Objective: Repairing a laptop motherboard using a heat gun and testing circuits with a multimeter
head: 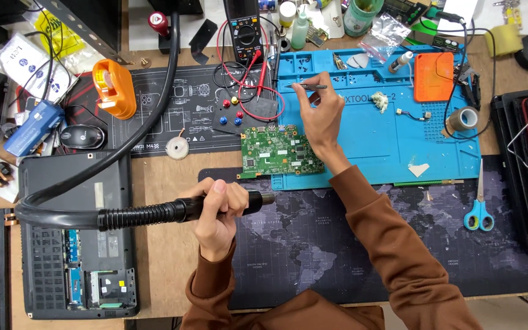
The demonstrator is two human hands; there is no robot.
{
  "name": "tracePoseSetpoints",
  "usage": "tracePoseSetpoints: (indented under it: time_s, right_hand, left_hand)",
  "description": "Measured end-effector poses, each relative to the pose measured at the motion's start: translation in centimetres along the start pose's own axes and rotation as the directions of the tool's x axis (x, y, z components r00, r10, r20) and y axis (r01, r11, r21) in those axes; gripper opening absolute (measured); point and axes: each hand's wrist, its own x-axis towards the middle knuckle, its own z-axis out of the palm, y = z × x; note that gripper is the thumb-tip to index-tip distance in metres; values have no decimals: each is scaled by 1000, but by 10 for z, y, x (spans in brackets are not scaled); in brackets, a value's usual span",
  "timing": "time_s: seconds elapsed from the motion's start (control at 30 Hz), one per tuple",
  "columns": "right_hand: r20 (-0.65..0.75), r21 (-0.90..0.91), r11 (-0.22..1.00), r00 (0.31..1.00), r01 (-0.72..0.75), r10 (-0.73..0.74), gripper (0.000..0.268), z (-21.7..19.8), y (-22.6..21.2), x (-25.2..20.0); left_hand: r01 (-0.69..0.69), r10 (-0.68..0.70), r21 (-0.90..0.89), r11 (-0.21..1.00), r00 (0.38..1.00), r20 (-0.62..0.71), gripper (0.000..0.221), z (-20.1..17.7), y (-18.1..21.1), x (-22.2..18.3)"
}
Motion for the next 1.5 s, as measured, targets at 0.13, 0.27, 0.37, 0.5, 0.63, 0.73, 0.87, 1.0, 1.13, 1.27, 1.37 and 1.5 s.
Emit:
tracePoseSetpoints:
  time_s: [0.13,0.27,0.37,0.5,0.63,0.73,0.87,1.0,1.13,1.27,1.37,1.5]
  right_hand:
    - [-16,46,998,999,-34,34,14,-12,-2,2]
    - [10,146,988,998,-59,58,10,-34,-1,5]
    - [131,163,979,987,-119,98,11,-62,13,-1]
    - [414,-172,974,886,-149,208,21,-126,-3,-27]
    - [475,-344,923,815,-173,330,35,-155,2,-71]
    - [449,-398,891,800,-220,398,45,-164,4,-93]
    - [360,-325,929,885,-176,294,43,-157,-42,-121]
    - [613,263,831,750,-491,249,29,-132,-96,-150]
    - [684,555,497,706,-667,185,52,-108,-135,-151]
    - [626,715,77,685,-695,373,56,-82,-145,-145]
    - [597,751,-20,666,-660,448,43,-75,-153,-133]
    - [609,741,21,686,-671,398,41,-66,-137,-123]
  left_hand:
    - [2,-2,14,1000,1000,-6,39,0,-1,-1]
    - [4,-3,22,1000,999,-38,41,5,2,1]
    - [-12,17,53,999,995,-96,41,3,4,2]
    - [-37,53,103,994,988,-148,40,4,12,6]
    - [-39,54,102,994,987,-151,34,18,24,12]
    - [-31,44,90,995,988,-150,35,35,29,16]
    - [-42,72,308,950,993,-89,21,52,30,9]
    - [-14,10,546,838,1000,10,19,61,26,-1]
    - [-50,-23,673,738,995,99,55,66,31,-17]
    - [-110,-78,770,628,976,203,65,54,31,-33]
    - [-93,-208,840,534,949,237,68,50,55,-37]
    - [-408,-318,908,-97,877,360,71,33,71,-59]
